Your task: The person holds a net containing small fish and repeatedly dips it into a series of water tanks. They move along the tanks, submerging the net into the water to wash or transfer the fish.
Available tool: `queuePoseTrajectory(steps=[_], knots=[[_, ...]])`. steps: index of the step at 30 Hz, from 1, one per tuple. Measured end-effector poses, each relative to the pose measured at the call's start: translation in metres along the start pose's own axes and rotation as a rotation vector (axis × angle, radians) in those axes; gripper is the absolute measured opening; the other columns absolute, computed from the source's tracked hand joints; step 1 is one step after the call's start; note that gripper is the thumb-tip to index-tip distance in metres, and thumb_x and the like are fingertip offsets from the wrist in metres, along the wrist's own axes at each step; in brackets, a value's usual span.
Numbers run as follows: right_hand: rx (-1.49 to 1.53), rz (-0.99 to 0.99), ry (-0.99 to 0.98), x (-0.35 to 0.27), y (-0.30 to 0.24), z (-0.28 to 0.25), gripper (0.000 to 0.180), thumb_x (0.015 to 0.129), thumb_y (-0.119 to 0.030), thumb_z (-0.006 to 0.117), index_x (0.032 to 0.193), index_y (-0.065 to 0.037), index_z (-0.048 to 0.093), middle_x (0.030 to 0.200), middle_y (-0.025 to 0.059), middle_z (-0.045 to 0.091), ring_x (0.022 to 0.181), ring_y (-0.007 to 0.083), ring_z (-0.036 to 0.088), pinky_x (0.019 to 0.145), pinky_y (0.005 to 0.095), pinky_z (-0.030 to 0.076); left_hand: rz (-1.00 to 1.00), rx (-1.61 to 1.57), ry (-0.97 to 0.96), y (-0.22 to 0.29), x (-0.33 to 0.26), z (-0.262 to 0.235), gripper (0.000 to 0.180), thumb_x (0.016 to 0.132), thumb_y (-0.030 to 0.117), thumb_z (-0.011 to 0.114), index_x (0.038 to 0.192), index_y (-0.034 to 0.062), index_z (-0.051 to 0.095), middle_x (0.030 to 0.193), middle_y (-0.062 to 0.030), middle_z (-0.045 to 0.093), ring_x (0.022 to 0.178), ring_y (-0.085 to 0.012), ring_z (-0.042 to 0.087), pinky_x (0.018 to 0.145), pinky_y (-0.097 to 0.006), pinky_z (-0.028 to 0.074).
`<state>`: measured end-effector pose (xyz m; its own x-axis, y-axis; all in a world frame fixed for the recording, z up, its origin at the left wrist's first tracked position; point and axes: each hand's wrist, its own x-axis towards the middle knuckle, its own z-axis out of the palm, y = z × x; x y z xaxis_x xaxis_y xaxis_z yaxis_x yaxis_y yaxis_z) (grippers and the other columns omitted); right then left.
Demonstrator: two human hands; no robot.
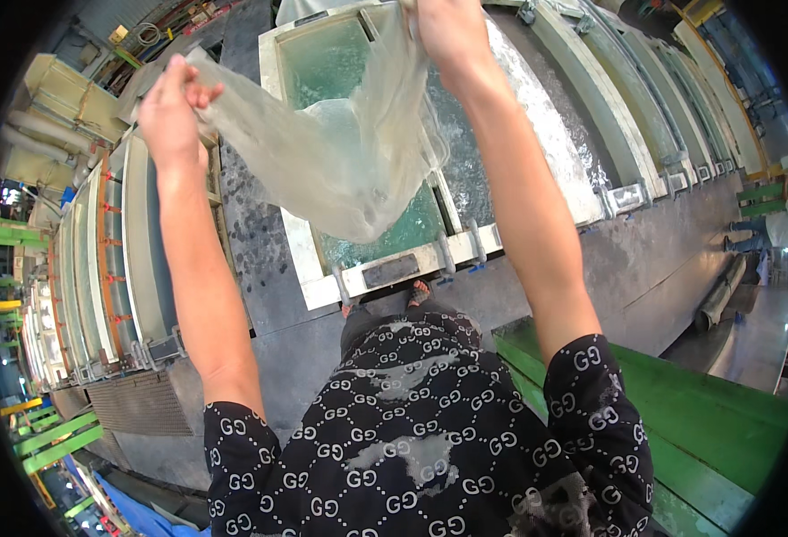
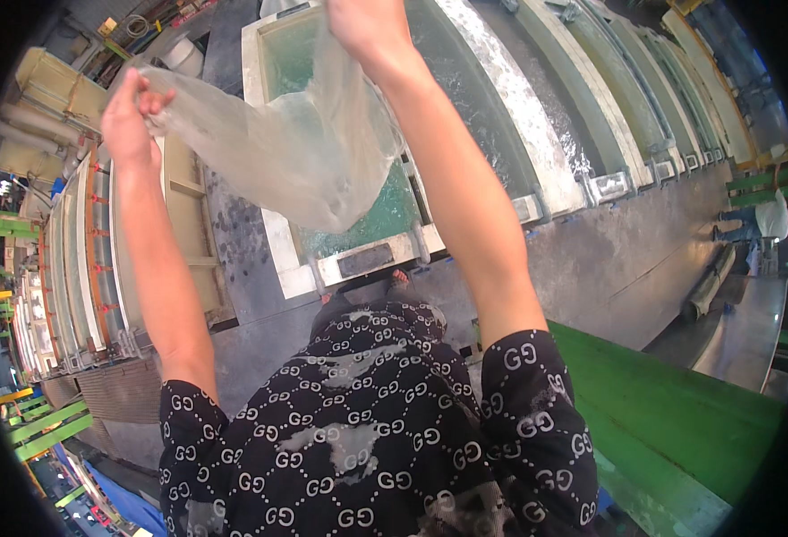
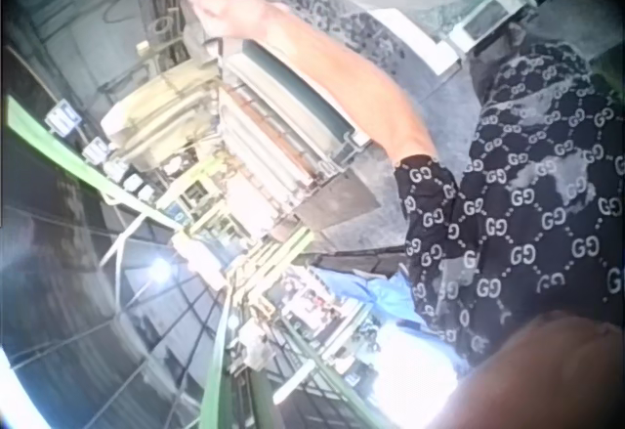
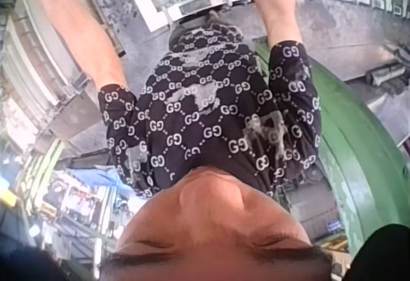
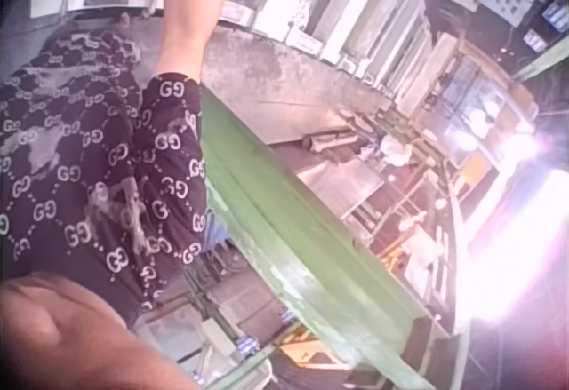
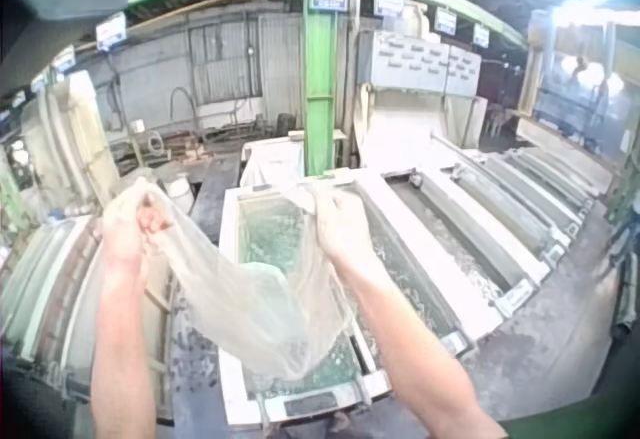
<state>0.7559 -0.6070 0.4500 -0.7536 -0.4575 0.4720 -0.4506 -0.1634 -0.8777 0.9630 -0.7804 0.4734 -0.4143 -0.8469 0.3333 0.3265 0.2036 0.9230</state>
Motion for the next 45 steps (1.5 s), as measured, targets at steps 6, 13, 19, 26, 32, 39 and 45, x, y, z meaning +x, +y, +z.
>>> queuePoseTrajectory(steps=[6, 13, 19, 26, 32, 39, 45], knots=[[0.095, -0.012, -0.049, -0.004, -0.028, 0.003, 0.039, 0.093, -0.030, 0.050, 0.075, 0.002, 0.062, 0.064, 0.0041, 0.056, 0.063, 0.0102, 0.050, 0.060, 0.0278, 0.041, -0.002, 0.018, 0.027, 0.011, -0.003, 0.002, 0.027, 0.093, 0.019, 0.054, 0.079, -0.0036, 0.054, 0.060, -0.0005, 0.040, 0.052, -0.0091, 0.038, 0.068, -0.036, 0.056], [-0.046, 0.017, -0.071, 0.006, -0.013, -0.003, 0.040, 0.091, -0.029, 0.047, 0.073, 0.005, 0.058, 0.059, 0.0094, 0.053, 0.059, 0.0139, 0.049, 0.057, 0.0330, 0.040, -0.074, 0.070, 0.046, -0.014, -0.008, -0.009, 0.028, 0.093, 0.020, 0.053, 0.077, -0.0035, 0.053, 0.060, -0.0006, 0.037, 0.053, -0.0102, 0.039, 0.069, -0.037, 0.056], [0.016, -0.099, -0.015, -0.002, 0.013, 0.006, 0.037, 0.091, -0.028, 0.049, 0.073, 0.003, 0.060, 0.062, 0.0075, 0.055, 0.061, 0.0131, 0.049, 0.059, 0.0325, 0.040, 0.020, -0.027, 0.039, 0.008, -0.002, 0.013, 0.027, 0.092, 0.019, 0.055, 0.078, -0.0035, 0.054, 0.059, -0.0012, 0.039, 0.053, -0.0097, 0.039, 0.071, -0.037, 0.056], [0.055, -0.029, -0.106, 0.014, -0.039, 0.006, 0.041, 0.092, -0.032, 0.048, 0.075, 0.003, 0.062, 0.064, 0.0069, 0.057, 0.064, 0.0121, 0.050, 0.060, 0.0322, 0.041, -0.115, 0.105, 0.150, -0.033, -0.019, -0.012, 0.026, 0.092, 0.018, 0.055, 0.077, -0.0029, 0.054, 0.058, -0.0006, 0.039, 0.052, -0.0092, 0.039, 0.070, -0.037, 0.056], [0.010, -0.050, 0.026, 0.012, 0.017, 0.004, 0.041, 0.092, -0.032, 0.050, 0.074, 0.003, 0.061, 0.062, 0.0057, 0.056, 0.062, 0.0119, 0.049, 0.058, 0.0322, 0.039, 0.037, -0.008, 0.072, 0.007, -0.015, 0.014, 0.028, 0.092, 0.021, 0.055, 0.074, -0.0003, 0.053, 0.057, 0.0008, 0.038, 0.051, -0.0089, 0.040, 0.070, -0.035, 0.054], [0.041, 0.013, -0.099, 0.012, -0.037, 0.004, 0.041, 0.094, -0.033, 0.048, 0.073, 0.000, 0.059, 0.060, -0.0007, 0.052, 0.059, 0.0110, 0.044, 0.056, 0.0301, 0.037, -0.085, 0.113, 0.129, -0.028, -0.033, -0.010, 0.029, 0.092, 0.022, 0.055, 0.073, -0.0001, 0.053, 0.057, -0.0002, 0.039, 0.052, -0.0094, 0.040, 0.068, -0.034, 0.053], [0.099, 0.350, 0.010, -0.019, 0.010, -0.026, 0.034, 0.090, -0.033, 0.057, 0.075, -0.002, 0.061, 0.057, -0.0039, 0.045, 0.049, 0.0067, 0.035, 0.047, 0.0245, 0.028, 0.036, -0.060, 0.081, 0.006, -0.031, 0.024, 0.029, 0.091, 0.021, 0.056, 0.075, -0.0025, 0.054, 0.057, -0.0006, 0.040, 0.052, -0.0106, 0.040, 0.068, -0.033, 0.053]])
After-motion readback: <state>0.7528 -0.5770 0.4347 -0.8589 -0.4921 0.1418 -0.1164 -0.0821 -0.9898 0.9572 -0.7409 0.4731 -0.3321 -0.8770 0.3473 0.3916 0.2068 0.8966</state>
